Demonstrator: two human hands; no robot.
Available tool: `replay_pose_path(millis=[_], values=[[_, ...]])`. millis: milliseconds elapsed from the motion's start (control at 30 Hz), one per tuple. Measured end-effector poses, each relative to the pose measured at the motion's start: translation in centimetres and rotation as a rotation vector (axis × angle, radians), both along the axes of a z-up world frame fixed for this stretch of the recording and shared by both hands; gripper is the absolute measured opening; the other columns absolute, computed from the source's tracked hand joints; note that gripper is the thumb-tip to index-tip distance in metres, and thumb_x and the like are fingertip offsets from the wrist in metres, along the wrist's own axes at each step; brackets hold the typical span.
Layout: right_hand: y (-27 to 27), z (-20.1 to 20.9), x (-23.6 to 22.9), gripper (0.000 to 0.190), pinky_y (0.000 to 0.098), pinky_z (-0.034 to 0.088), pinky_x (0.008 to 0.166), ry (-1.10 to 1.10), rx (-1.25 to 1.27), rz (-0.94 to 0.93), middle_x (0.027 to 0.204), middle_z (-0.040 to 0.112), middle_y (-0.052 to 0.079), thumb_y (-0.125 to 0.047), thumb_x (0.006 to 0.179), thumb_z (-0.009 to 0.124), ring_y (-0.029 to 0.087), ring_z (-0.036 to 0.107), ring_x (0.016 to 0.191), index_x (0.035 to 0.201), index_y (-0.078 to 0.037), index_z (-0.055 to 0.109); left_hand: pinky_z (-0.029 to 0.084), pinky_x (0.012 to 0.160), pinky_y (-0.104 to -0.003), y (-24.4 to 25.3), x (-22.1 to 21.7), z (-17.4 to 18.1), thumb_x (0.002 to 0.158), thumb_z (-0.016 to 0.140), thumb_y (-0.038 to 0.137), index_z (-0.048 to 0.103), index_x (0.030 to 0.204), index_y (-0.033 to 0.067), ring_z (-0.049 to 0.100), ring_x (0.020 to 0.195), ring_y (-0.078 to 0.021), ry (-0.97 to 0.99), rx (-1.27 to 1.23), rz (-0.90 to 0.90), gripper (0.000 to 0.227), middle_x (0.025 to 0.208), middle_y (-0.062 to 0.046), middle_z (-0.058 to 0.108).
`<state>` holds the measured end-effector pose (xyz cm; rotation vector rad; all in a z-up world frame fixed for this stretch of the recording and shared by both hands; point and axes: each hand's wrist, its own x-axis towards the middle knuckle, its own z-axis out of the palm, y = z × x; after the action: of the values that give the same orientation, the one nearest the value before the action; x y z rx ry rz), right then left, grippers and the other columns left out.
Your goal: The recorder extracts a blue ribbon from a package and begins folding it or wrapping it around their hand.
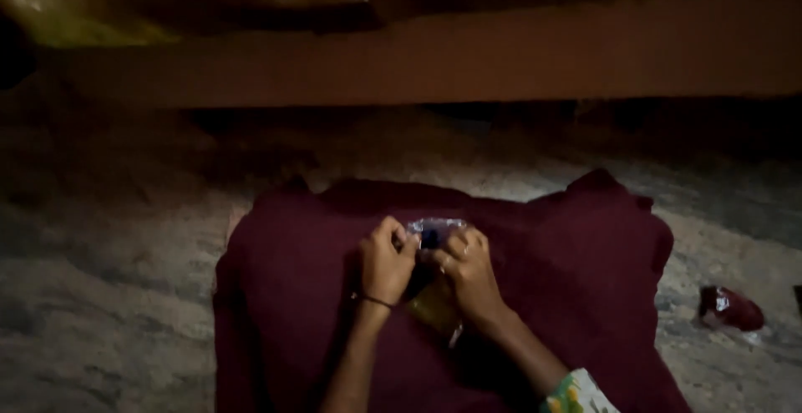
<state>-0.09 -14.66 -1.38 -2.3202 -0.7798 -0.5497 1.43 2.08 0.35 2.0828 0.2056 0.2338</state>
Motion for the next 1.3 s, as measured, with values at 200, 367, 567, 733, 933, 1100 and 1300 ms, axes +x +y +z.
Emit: replay_pose_path(millis=[200, 367, 567, 733, 933, 1100, 1300], values=[[-4.8, -4.2, -1.1, 0.022, 0.0514, 0.045, 0.108, -0.018, -0.032, 0.269, 0.113, 0.07, 0.004, -0.006, 0.071, 0.081, 0.025, 0.059, 0.121, 0.091, -0.011, 0.074, 0.056, 0.058, -0.027, 4.9, 3.1, 0.2, 0.091, 0.07, 0.006, 0.055, 0.101, 0.004, 0.068, 0.069, -0.0117, 0.129, -0.113, 0.188, 0.017, 0.081, -0.005, 0.069], [-4.9, -0.7, -1.2, 0.017, 0.0504, 0.045, 0.101, 0.212, 0.037, 0.211, 0.11, 0.072, 0.011, -0.011, 0.073, 0.079, 0.033, 0.06, 0.117, 0.09, -0.007, 0.076, 0.052, 0.063, -0.025, 4.9, 4.7, -6.8, 0.093, 0.065, 0.001, 0.045, 0.124, 0.0077, 0.063, 0.08, -0.014, 0.061, -0.491, -0.117, 0.037, 0.096, -0.008, 0.065], [-3.1, -0.6, 0.2, 0.017, 0.0414, 0.06, 0.082, 0.677, 0.082, -0.064, 0.098, 0.072, 0.01, -0.024, 0.095, 0.068, 0.022, 0.072, 0.085, 0.102, -0.008, 0.073, 0.056, 0.068, -0.026, 2.7, 3.5, -8.6, 0.098, 0.056, 0.001, 0.043, 0.127, 0.0075, 0.065, 0.089, -0.0149, 0.131, -0.588, -0.132, 0.033, 0.107, -0.01, 0.062], [-0.3, 1.1, 2.2, 0.031, 0.0451, 0.058, 0.077, 0.527, 0.056, -0.204, 0.101, 0.068, 0.016, -0.02, 0.086, 0.077, 0.031, 0.069, 0.088, 0.113, -0.003, 0.071, 0.059, 0.072, -0.029, 2.0, 3.4, -6.3, 0.1, 0.059, 0.001, 0.046, 0.126, 0.0054, 0.069, 0.092, -0.0172, 0.039, -0.329, -0.102, 0.029, 0.111, -0.012, 0.065], [1.1, 0.4, 2.8, 0.044, 0.0457, 0.056, 0.085, 0.454, -0.082, -0.091, 0.108, 0.068, 0.016, -0.017, 0.075, 0.082, 0.035, 0.067, 0.1, 0.115, -0.003, 0.07, 0.065, 0.075, -0.03, 2.0, 2.6, -5.1, 0.099, 0.052, 0.002, 0.042, 0.123, 0.0097, 0.069, 0.084, -0.0158, 0.152, -0.606, -0.236, 0.028, 0.103, -0.012, 0.057], [1.5, -0.5, 2.1, 0.036, 0.0434, 0.056, 0.089, 0.528, 0.065, -0.069, 0.112, 0.067, 0.014, -0.02, 0.079, 0.084, 0.031, 0.066, 0.103, 0.108, -0.003, 0.071, 0.056, 0.086, -0.041, 2.6, 3.4, -5.9, 0.097, 0.063, 0.005, 0.052, 0.123, 0.0101, 0.065, 0.103, -0.0229, -0.09, -0.229, -0.184, 0.029, 0.111, -0.015, 0.065], [2.1, -0.4, 2.7, 0.044, 0.0422, 0.058, 0.085, 0.517, -0.259, 0.003, 0.109, 0.069, 0.015, -0.01, 0.077, 0.08, 0.029, 0.069, 0.097, 0.118, 0.001, 0.067, 0.051, 0.095, -0.047, 1.4, 2.4, -4.0, 0.084, 0.076, 0.014, 0.045, 0.132, 0.0148, 0.06, 0.117, -0.0336, 0.19, 0.043, -0.109, 0.058, 0.122, -0.018, 0.064]])
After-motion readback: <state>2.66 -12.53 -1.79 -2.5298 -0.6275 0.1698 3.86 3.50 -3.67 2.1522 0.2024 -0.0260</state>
